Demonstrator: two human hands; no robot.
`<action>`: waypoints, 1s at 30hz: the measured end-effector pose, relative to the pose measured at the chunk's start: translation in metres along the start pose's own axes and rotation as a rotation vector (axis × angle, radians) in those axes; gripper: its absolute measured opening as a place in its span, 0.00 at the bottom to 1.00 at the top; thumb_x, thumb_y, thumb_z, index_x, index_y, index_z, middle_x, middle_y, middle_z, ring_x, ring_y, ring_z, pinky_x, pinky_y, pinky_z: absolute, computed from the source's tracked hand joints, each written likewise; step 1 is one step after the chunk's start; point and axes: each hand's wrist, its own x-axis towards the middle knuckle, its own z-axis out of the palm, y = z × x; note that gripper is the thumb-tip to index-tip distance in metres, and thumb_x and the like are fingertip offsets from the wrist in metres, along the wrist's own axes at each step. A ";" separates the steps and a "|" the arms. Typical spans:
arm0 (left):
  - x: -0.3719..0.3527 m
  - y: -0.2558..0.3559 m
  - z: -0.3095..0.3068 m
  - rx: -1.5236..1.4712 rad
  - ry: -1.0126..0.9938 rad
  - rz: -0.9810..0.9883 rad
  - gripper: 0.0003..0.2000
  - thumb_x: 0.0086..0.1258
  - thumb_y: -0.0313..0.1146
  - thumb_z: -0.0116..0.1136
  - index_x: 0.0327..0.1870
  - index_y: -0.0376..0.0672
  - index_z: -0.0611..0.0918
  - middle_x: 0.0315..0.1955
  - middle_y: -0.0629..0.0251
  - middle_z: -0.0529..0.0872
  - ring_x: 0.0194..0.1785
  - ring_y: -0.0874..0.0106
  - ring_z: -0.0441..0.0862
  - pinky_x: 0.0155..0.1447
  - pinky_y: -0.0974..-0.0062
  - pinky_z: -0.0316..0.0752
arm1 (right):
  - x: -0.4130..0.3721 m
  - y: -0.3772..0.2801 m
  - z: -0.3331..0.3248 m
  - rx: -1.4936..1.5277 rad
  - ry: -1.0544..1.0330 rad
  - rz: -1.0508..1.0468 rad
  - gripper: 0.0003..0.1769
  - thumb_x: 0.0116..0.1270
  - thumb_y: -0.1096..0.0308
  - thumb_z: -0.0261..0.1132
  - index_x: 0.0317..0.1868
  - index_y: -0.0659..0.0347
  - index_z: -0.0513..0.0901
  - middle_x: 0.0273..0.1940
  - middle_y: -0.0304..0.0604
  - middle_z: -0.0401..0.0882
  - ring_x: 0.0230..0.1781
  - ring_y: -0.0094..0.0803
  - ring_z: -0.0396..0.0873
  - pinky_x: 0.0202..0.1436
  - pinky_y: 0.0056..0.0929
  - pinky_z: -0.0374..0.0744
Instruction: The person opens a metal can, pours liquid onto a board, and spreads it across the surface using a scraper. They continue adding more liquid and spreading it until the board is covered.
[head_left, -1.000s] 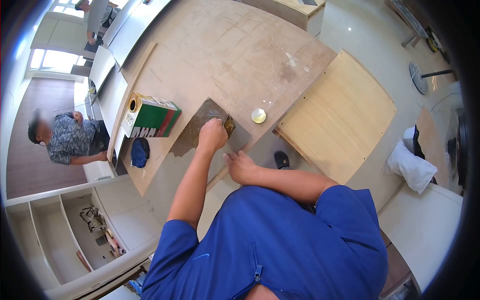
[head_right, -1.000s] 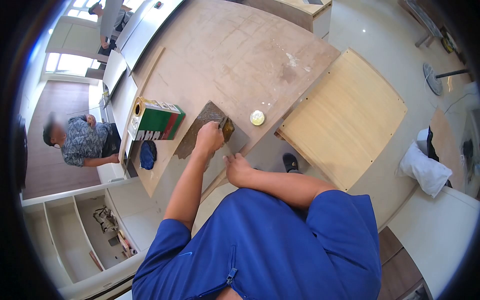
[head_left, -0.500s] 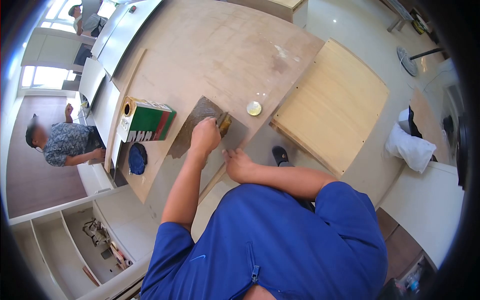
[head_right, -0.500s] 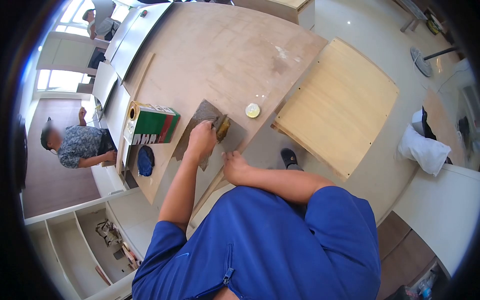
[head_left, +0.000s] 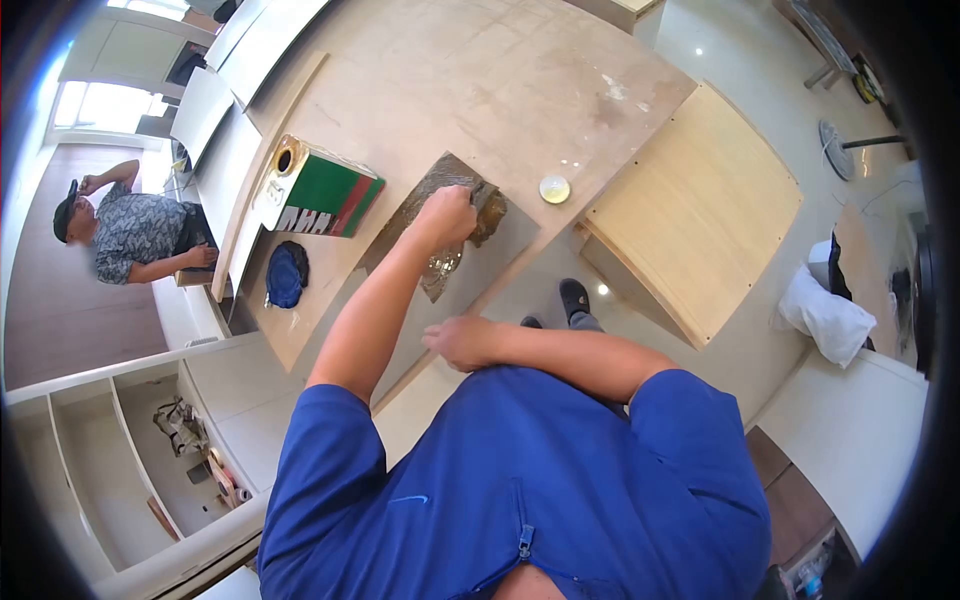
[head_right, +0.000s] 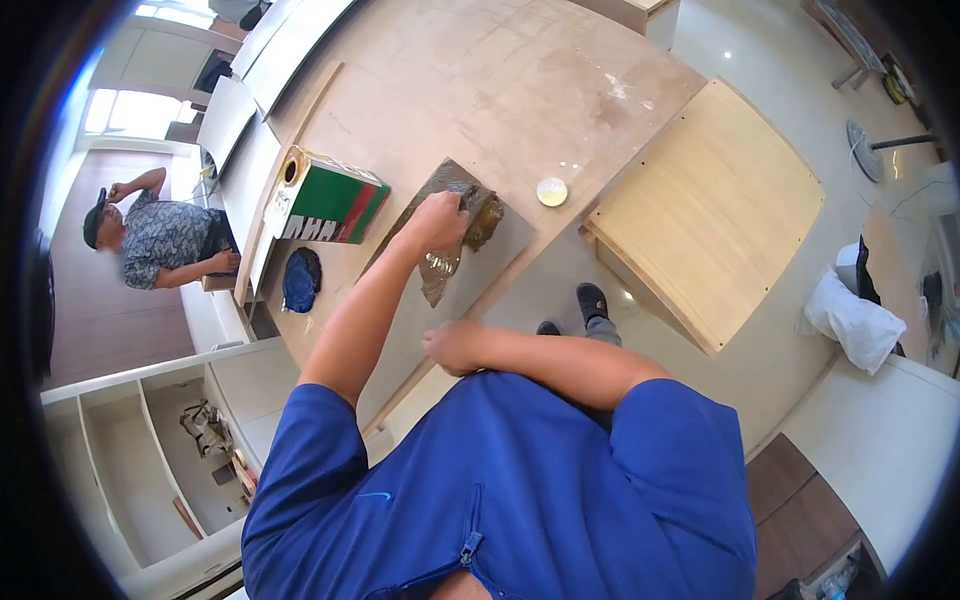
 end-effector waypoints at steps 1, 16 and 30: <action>0.000 -0.002 0.000 -0.002 0.006 0.001 0.15 0.65 0.33 0.53 0.40 0.28 0.84 0.42 0.34 0.85 0.52 0.40 0.83 0.60 0.50 0.77 | 0.006 -0.010 0.002 0.010 0.031 0.038 0.22 0.63 0.74 0.60 0.58 0.69 0.80 0.55 0.56 0.83 0.49 0.57 0.85 0.51 0.49 0.83; -0.016 0.008 0.003 0.078 0.108 -0.024 0.15 0.68 0.28 0.48 0.49 0.33 0.85 0.50 0.41 0.86 0.57 0.45 0.83 0.64 0.53 0.76 | 0.139 -0.012 0.052 -0.046 -0.093 0.533 0.22 0.79 0.61 0.53 0.69 0.49 0.79 0.72 0.39 0.74 0.73 0.37 0.72 0.67 0.34 0.77; -0.028 0.053 0.015 0.212 -0.090 0.277 0.12 0.72 0.31 0.49 0.44 0.38 0.85 0.50 0.54 0.86 0.56 0.51 0.83 0.62 0.56 0.77 | 0.202 0.050 0.171 0.654 0.637 0.309 0.23 0.78 0.60 0.58 0.71 0.49 0.77 0.73 0.41 0.73 0.75 0.39 0.69 0.68 0.41 0.74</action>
